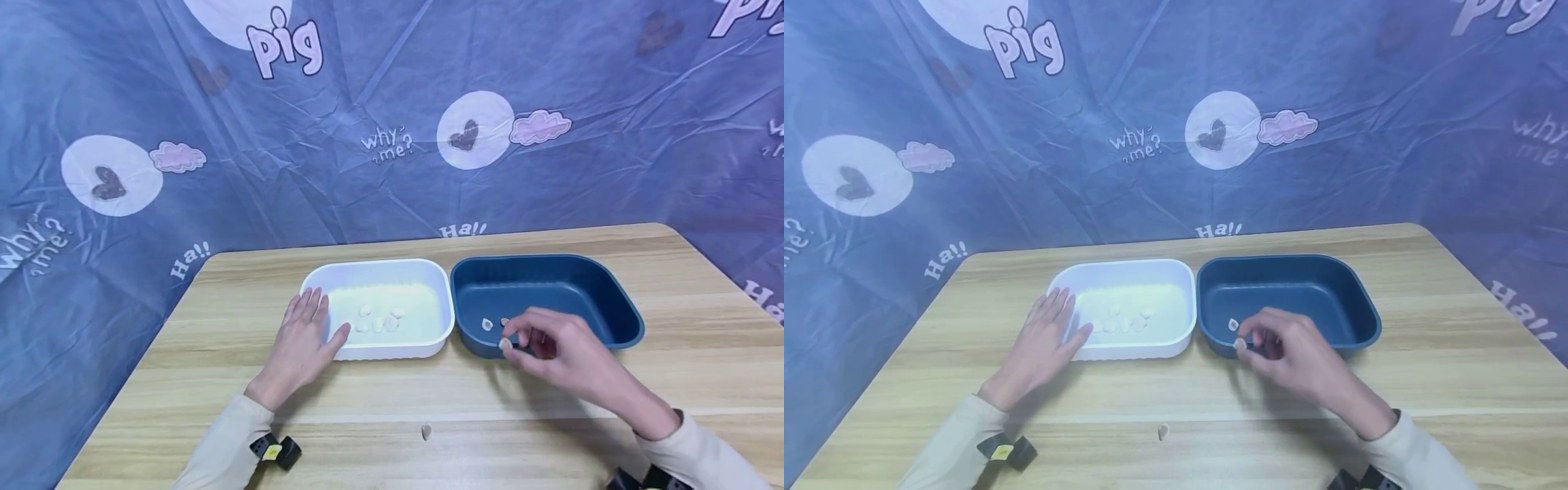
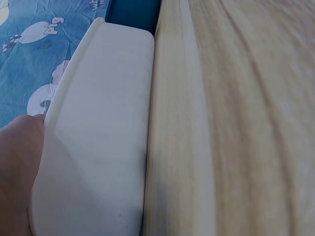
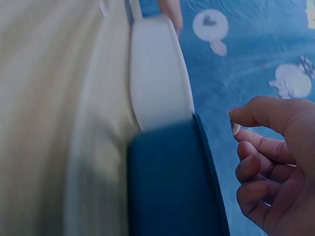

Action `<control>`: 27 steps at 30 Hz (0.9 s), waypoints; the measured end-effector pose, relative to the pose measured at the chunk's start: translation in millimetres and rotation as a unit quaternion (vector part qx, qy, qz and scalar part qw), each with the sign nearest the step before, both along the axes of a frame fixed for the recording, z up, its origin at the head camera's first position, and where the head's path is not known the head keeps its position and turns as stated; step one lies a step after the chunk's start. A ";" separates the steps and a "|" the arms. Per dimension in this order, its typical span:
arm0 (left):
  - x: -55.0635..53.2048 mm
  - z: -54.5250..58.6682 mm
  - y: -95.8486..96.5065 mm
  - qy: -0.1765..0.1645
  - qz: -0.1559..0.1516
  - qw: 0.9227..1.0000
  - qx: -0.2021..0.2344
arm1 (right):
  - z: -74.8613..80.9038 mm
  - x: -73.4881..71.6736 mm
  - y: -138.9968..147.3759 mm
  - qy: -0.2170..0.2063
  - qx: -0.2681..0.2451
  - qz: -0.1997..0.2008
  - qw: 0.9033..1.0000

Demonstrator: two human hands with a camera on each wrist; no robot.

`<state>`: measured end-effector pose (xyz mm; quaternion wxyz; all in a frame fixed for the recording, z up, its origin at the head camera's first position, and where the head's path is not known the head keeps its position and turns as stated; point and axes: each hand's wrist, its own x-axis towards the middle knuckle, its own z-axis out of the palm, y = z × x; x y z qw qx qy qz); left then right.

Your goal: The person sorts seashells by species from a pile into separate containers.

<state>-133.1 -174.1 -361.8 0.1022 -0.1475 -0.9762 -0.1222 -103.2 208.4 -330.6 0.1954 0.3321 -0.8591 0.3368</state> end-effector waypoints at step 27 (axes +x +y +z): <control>0.9 0.5 0.5 -0.002 0.003 1.000 0.012 | -5.0 -62.2 46.1 -0.192 0.145 -0.093 0.966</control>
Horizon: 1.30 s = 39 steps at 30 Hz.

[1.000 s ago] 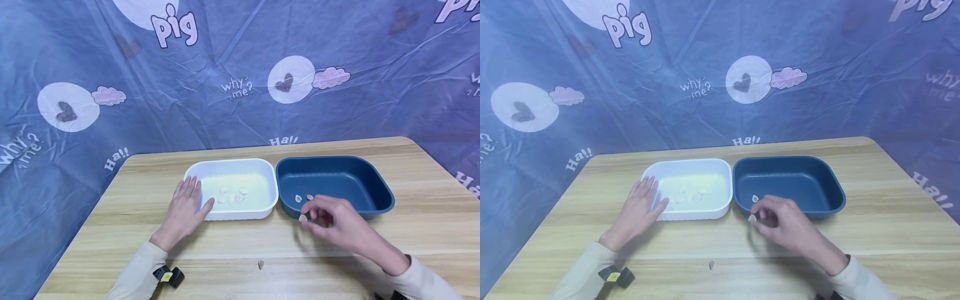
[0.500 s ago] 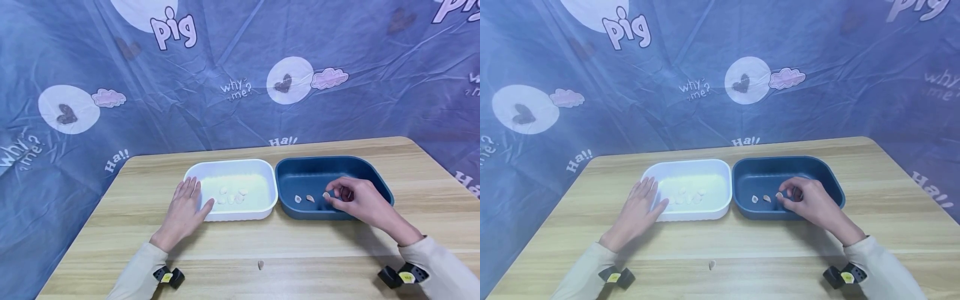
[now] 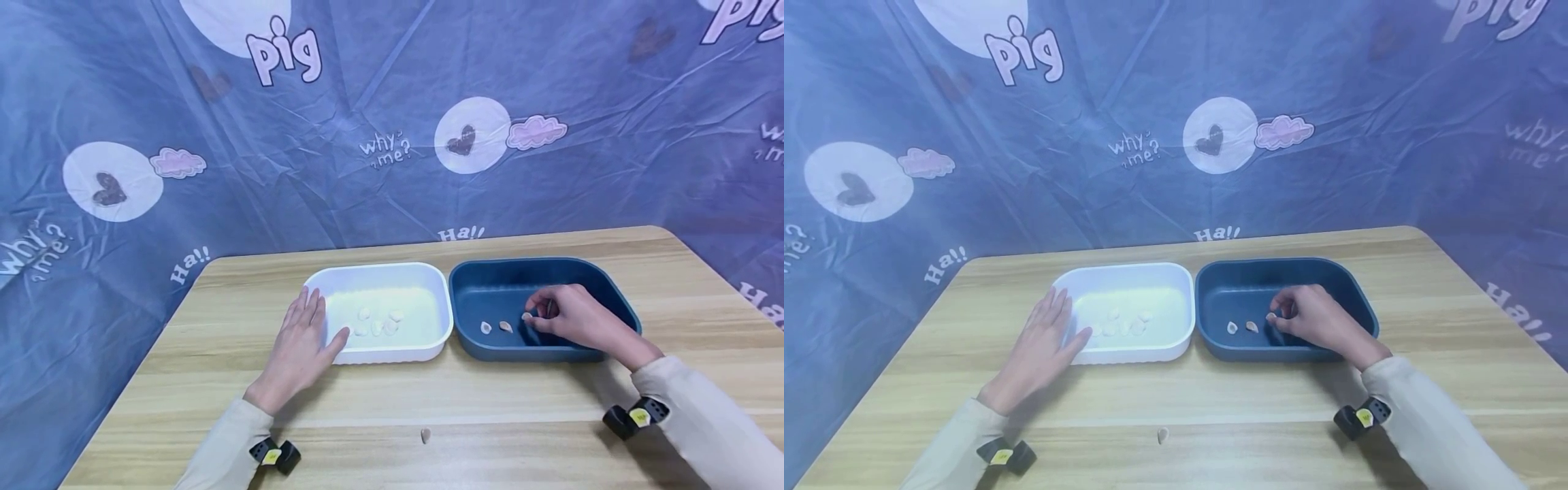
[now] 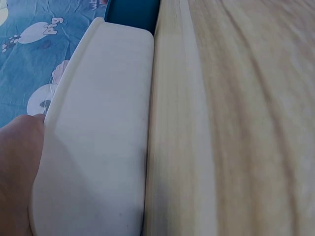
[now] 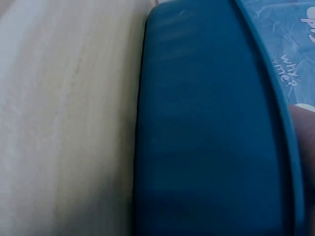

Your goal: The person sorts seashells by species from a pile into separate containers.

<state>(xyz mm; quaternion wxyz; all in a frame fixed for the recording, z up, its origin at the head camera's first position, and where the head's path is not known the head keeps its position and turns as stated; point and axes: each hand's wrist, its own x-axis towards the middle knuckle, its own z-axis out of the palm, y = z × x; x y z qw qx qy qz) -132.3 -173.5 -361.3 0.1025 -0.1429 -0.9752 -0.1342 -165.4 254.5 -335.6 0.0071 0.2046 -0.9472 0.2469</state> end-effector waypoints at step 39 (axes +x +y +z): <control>0.0 0.0 0.3 0.004 -0.001 1.000 -0.004 | 14.6 2.8 -0.6 0.016 0.016 0.000 1.000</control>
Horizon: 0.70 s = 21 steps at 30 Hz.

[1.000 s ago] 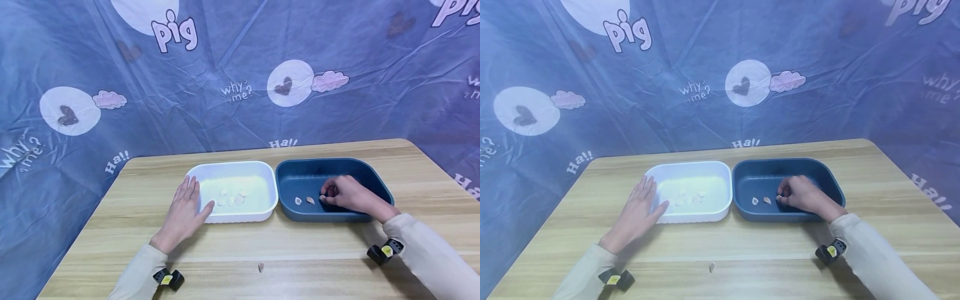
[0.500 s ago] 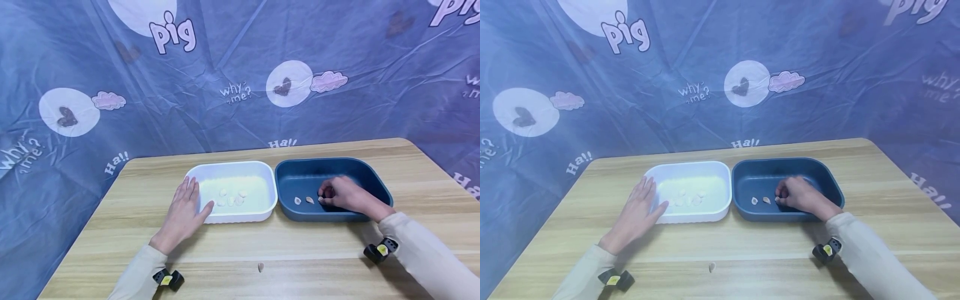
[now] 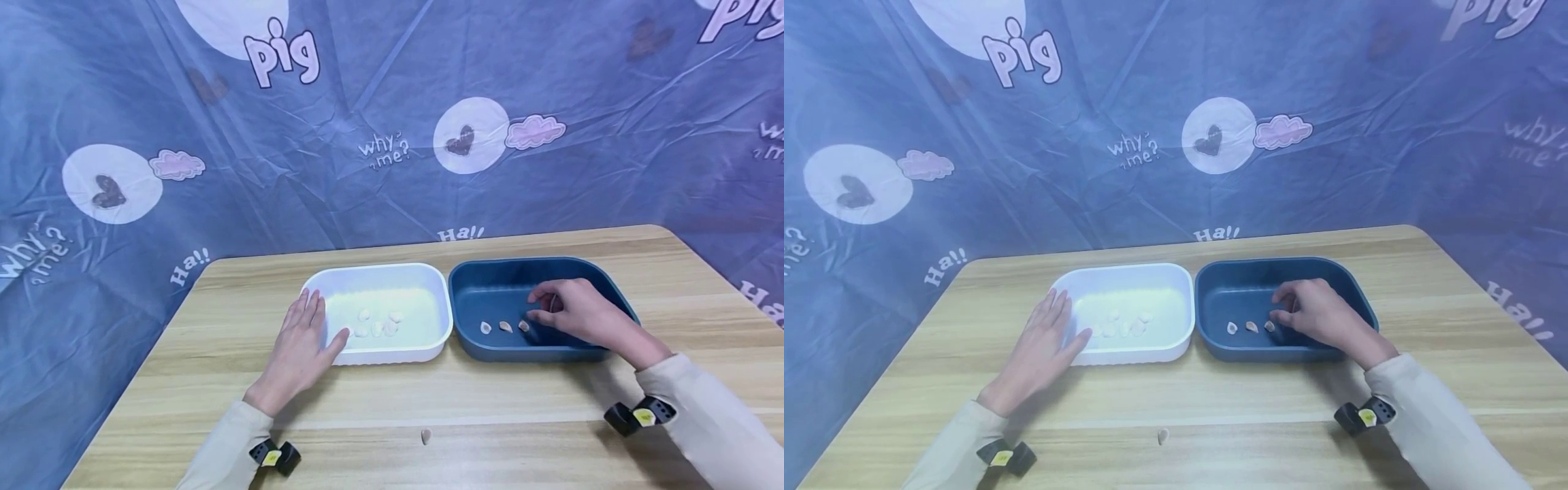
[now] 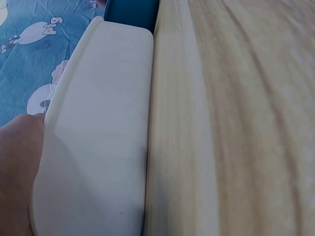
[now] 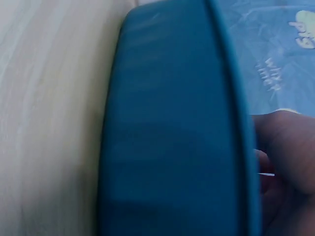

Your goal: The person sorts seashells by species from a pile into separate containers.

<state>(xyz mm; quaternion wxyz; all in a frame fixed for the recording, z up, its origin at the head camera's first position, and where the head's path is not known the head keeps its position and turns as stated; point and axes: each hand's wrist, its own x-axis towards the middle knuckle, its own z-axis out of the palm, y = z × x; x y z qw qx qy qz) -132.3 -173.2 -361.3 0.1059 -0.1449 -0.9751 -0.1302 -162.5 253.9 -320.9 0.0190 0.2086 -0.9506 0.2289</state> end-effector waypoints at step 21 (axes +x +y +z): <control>1.0 2.4 0.4 -0.009 0.002 1.000 -0.005 | 8.9 61.7 -65.8 0.166 -0.167 0.146 0.961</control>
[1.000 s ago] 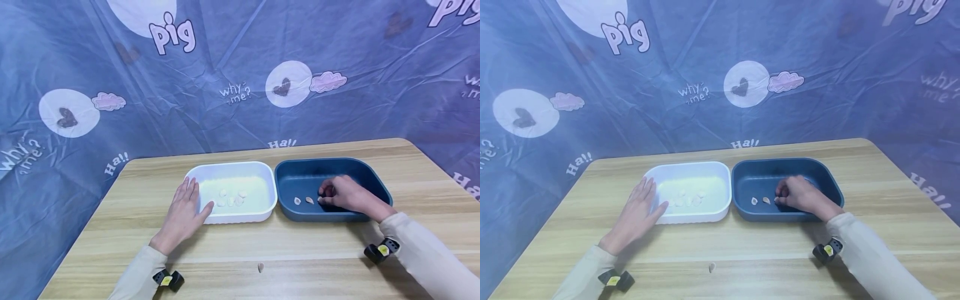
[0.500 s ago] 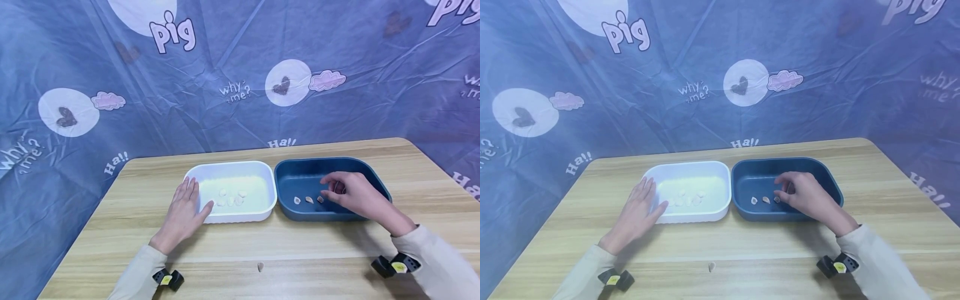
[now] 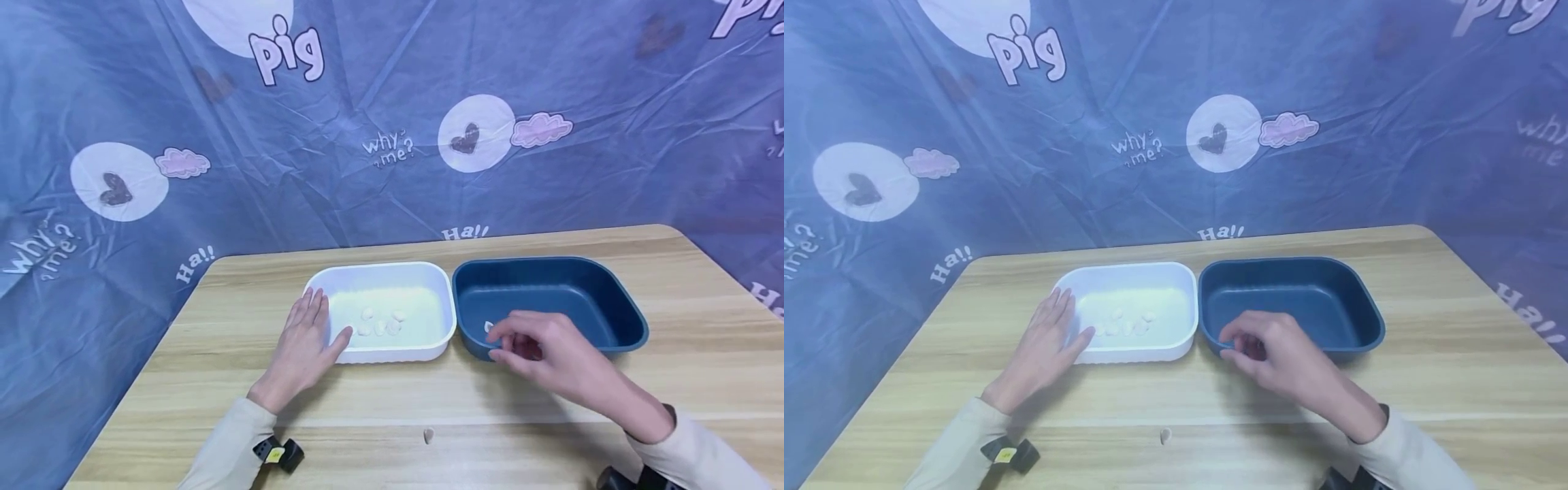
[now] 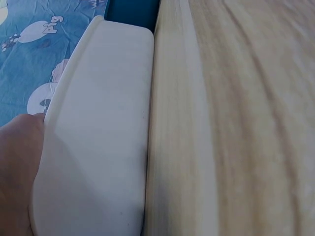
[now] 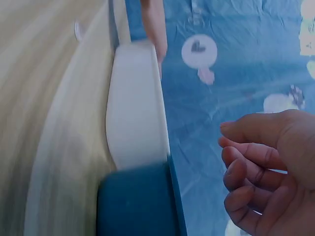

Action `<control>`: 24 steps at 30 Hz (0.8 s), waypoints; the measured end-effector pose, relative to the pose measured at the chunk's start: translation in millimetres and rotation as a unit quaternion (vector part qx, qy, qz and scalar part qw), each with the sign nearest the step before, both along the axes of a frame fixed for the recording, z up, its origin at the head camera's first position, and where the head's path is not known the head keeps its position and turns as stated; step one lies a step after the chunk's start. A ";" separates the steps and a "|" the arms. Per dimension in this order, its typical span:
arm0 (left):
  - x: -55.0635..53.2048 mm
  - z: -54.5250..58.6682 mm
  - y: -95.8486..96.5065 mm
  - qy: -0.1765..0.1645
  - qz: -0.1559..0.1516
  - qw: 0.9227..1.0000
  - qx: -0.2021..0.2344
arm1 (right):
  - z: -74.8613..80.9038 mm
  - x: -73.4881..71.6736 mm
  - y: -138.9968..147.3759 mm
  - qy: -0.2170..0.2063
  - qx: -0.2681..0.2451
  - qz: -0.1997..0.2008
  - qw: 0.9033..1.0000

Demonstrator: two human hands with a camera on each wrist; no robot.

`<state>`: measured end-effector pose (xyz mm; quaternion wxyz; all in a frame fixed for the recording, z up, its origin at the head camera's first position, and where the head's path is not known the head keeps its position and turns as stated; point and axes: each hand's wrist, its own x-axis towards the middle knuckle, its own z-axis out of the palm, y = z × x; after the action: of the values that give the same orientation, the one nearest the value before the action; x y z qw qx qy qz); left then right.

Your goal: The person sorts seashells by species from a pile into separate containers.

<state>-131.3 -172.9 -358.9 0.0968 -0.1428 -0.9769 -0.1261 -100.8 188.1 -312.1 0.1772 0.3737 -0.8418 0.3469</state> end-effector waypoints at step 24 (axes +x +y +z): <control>-2.3 1.2 -2.0 -0.010 0.002 1.000 0.000 | -36.7 35.1 -65.6 -0.058 0.121 0.062 0.989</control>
<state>-133.6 -174.9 -357.6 0.0875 -0.1396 -0.9780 -0.1277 -65.7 122.5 -348.8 0.0597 0.4235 -0.8614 0.2740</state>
